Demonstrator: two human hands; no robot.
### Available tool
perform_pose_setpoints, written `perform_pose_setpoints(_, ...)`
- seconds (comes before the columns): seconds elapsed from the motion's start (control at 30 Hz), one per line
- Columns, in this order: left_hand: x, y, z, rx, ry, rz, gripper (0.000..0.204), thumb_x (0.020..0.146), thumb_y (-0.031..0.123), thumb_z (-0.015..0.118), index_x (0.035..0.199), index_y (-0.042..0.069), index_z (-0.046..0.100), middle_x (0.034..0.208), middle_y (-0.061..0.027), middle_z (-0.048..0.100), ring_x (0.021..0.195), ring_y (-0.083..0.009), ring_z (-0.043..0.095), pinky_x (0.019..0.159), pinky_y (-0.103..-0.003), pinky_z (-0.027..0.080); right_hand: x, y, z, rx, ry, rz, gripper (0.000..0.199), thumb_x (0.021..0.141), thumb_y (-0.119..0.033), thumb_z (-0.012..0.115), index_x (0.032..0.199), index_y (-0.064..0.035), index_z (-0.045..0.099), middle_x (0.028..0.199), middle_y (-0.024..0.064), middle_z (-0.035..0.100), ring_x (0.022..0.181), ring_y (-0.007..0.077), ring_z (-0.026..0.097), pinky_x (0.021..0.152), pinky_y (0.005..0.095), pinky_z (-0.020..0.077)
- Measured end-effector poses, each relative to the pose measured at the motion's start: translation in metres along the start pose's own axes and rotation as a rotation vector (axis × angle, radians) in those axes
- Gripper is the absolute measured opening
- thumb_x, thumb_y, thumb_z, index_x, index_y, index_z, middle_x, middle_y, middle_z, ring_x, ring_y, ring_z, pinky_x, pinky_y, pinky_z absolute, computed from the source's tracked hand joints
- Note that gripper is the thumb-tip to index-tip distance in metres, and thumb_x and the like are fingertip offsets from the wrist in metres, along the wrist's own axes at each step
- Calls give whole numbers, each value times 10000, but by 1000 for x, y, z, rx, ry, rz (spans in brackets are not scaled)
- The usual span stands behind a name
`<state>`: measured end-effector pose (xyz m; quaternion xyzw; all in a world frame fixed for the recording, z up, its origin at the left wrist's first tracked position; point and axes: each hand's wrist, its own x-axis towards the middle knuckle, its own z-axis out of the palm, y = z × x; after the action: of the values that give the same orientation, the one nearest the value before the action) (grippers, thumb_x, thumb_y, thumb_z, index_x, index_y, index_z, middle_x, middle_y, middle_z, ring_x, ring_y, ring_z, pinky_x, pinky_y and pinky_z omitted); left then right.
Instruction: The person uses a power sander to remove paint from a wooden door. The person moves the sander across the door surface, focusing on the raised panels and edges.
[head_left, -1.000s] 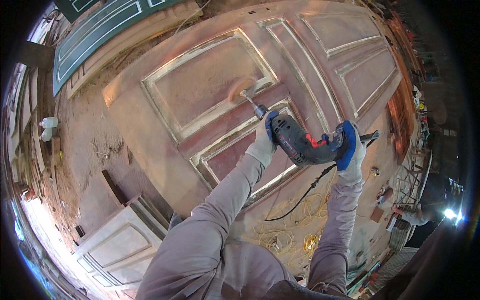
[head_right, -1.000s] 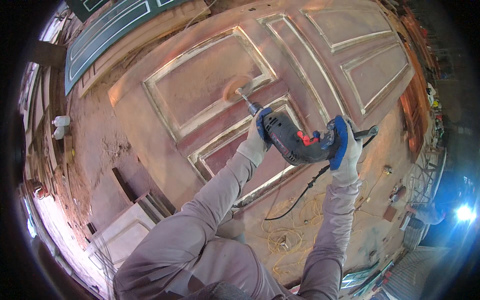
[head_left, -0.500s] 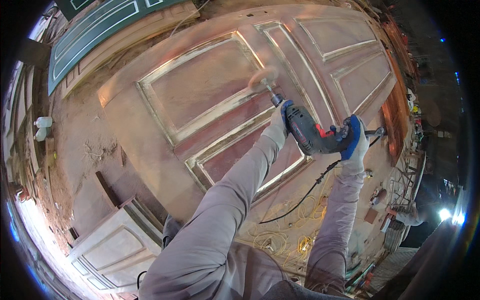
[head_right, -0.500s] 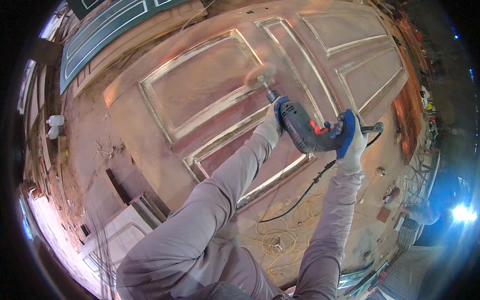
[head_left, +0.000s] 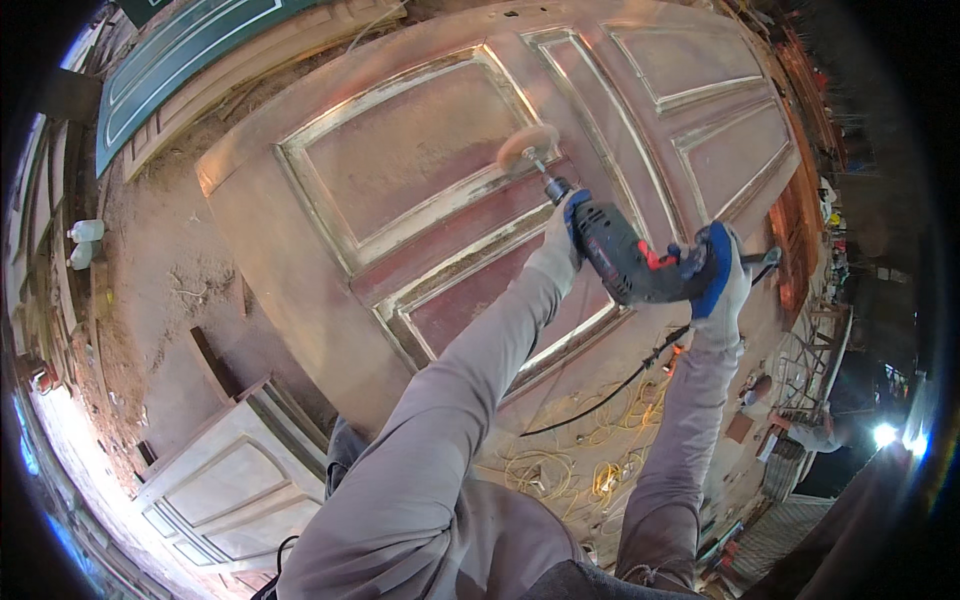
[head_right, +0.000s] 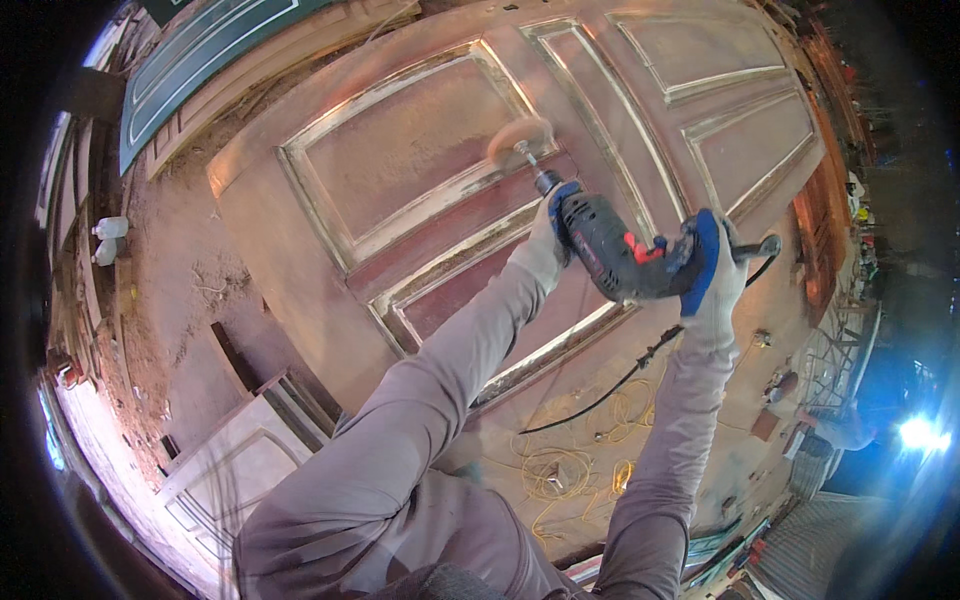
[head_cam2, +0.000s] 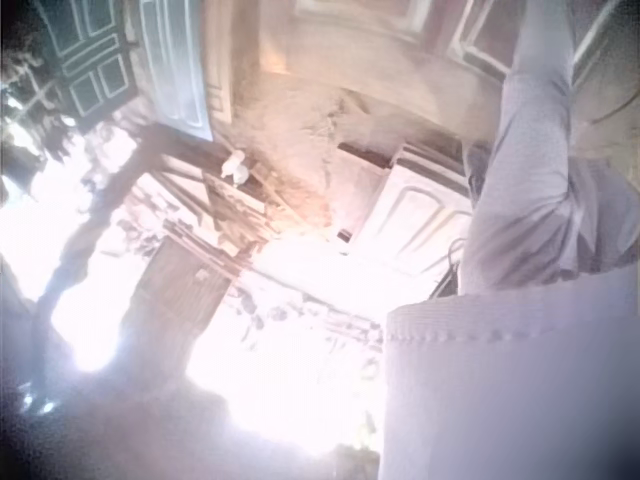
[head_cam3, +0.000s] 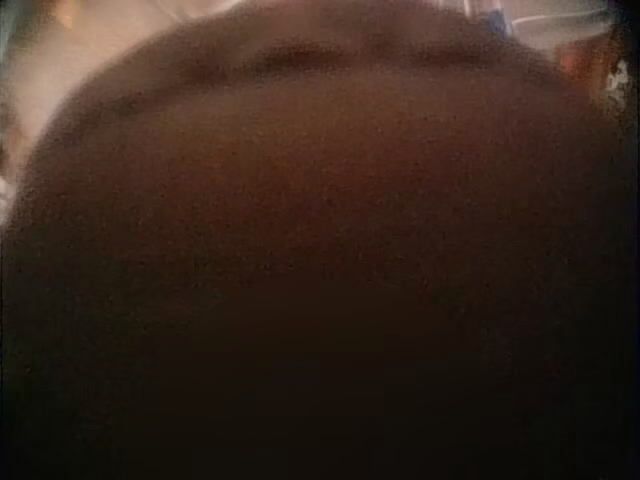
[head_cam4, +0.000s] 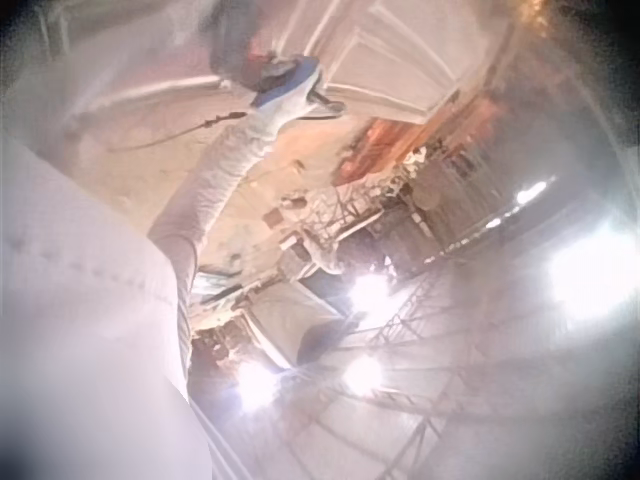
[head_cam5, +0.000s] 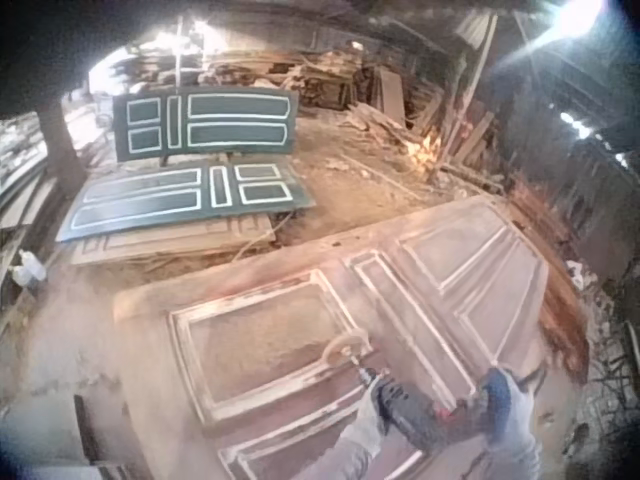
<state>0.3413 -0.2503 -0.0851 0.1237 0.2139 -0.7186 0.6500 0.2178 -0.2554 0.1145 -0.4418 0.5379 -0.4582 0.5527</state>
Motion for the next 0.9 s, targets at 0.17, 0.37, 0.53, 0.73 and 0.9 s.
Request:
perform_pose_setpoints(0.17,-9,1,7,-56,83,-40,187,808,304,617,815,117,606,735,-52,646,647,-197,619,653,-353,530,5,-17,2,-38,1,85,142,896,-165,531,858,-29,542,667,45,514,543,153,518,641,367,526)
perform_pose_setpoints(0.37,-94,41,-39,20,117,105,203,827,298,618,856,98,607,809,-73,655,732,-214,630,708,-363,527,-48,29,16,113,-85,81,139,884,-119,542,936,10,539,749,89,544,593,171,561,583,330,514)
perform_pose_setpoints(0.53,-85,47,-59,98,211,66,204,851,271,597,902,75,608,817,-76,655,738,-212,631,703,-358,529,-43,71,-11,201,21,122,129,898,-156,511,878,-32,538,724,72,534,604,191,543,627,374,507)
perform_pose_setpoints(0.73,-16,15,-33,333,122,98,231,792,247,681,912,68,598,757,-51,632,629,-171,616,593,-320,519,-19,100,-67,381,39,19,208,901,-234,509,814,-47,538,624,35,488,538,164,492,684,380,492)
perform_pose_setpoints(0.9,-20,18,-19,473,137,76,214,781,230,693,879,63,601,723,-31,616,613,-157,605,591,-309,510,-16,113,-76,405,137,68,231,910,-265,487,783,-77,530,585,31,473,523,187,482,728,437,482)
